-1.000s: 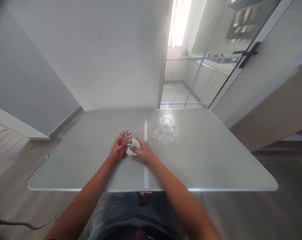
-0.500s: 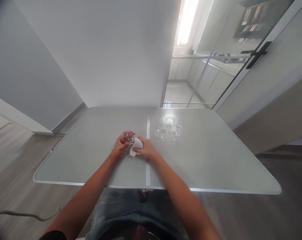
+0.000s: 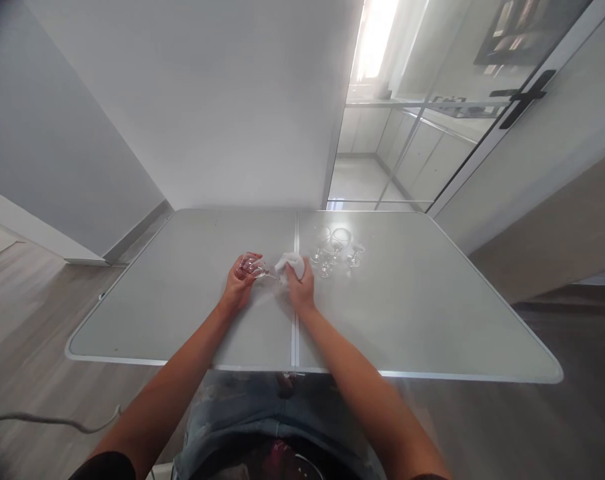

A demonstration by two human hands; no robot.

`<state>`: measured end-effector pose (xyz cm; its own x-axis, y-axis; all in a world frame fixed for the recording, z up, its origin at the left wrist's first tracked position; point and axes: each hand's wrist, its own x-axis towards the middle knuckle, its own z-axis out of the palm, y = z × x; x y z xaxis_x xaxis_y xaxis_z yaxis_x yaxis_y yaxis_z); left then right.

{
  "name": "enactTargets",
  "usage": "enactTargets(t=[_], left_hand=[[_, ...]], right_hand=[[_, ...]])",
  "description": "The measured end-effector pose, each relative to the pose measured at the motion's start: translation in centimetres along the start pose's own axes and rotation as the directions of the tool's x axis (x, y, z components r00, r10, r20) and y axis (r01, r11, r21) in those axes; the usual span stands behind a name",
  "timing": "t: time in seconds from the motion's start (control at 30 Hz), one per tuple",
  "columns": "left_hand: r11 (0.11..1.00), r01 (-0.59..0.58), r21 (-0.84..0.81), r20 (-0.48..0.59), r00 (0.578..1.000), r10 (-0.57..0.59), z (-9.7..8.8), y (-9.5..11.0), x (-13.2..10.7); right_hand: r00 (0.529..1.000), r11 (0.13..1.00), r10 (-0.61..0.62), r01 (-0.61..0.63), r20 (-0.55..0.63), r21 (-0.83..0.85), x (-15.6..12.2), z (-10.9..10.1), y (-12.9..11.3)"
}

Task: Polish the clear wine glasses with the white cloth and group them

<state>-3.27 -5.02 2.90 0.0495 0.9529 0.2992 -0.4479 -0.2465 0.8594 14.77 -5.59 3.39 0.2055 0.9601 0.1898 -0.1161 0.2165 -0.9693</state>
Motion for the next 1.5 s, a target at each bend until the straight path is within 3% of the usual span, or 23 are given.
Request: enactTargets(t=[0.1, 0.23, 0.37, 0.5, 0.63, 0.83, 0.97, 1.17, 1.27, 1.4, 1.5], left_hand=[[0.999, -0.039, -0.031, -0.053, 0.998, 0.038, -0.2, 0.0, 0.1], [0.996, -0.057, -0.076, -0.099, 0.994, 0.049, -0.6, 0.0, 0.1], [0.996, -0.065, -0.052, -0.132, 0.99, 0.058, -0.7, -0.2, 0.1], [0.997, -0.07, 0.023, -0.143, 0.987, 0.072, -0.5, -0.5, 0.2], [0.997, -0.039, 0.072, -0.077, 0.996, 0.044, -0.2, -0.5, 0.0], [0.996, -0.059, 0.074, -0.077, 0.995, 0.065, 0.0, -0.3, 0.0], [0.994, -0.079, 0.074, -0.112, 0.99, 0.087, -0.1, -0.3, 0.1], [0.998, -0.022, 0.062, -0.075, 0.997, 0.027, -0.2, -0.5, -0.1], [0.999, -0.003, 0.041, -0.045, 0.999, 0.005, -0.1, -0.5, -0.2], [0.997, -0.072, 0.039, -0.144, 0.987, 0.077, -0.2, -0.5, 0.1], [0.995, -0.08, 0.056, -0.165, 0.982, 0.088, -0.2, -0.5, 0.2]], right_hand=[[0.984, 0.98, -0.133, 0.112, -0.12, -0.166, -0.4, -0.5, -0.2], [0.992, 0.952, -0.116, 0.124, 0.046, -0.279, -0.3, -0.5, 0.6], [0.965, 0.992, 0.044, -0.012, 0.258, -0.125, -0.1, 0.2, 1.3], [0.977, 0.994, 0.064, -0.08, 0.204, 0.073, 0.0, 0.1, 0.9], [0.989, 0.964, 0.081, -0.109, 0.121, 0.244, 0.3, -0.5, 0.0], [0.952, 0.848, 0.178, -0.277, 0.25, 0.451, 0.4, 0.1, 0.0], [0.899, 0.784, 0.287, -0.419, 0.33, 0.458, 0.4, 0.6, 0.3], [0.967, 0.89, 0.177, -0.238, 0.184, 0.39, 0.7, 0.1, 0.6], [0.954, 0.906, 0.209, -0.272, 0.216, 0.325, 0.8, 0.1, 0.7], [0.913, 0.904, 0.226, -0.327, 0.341, 0.275, 0.5, 0.3, 1.2], [0.946, 0.94, 0.171, -0.24, 0.274, 0.241, 0.3, 0.2, 1.4]])
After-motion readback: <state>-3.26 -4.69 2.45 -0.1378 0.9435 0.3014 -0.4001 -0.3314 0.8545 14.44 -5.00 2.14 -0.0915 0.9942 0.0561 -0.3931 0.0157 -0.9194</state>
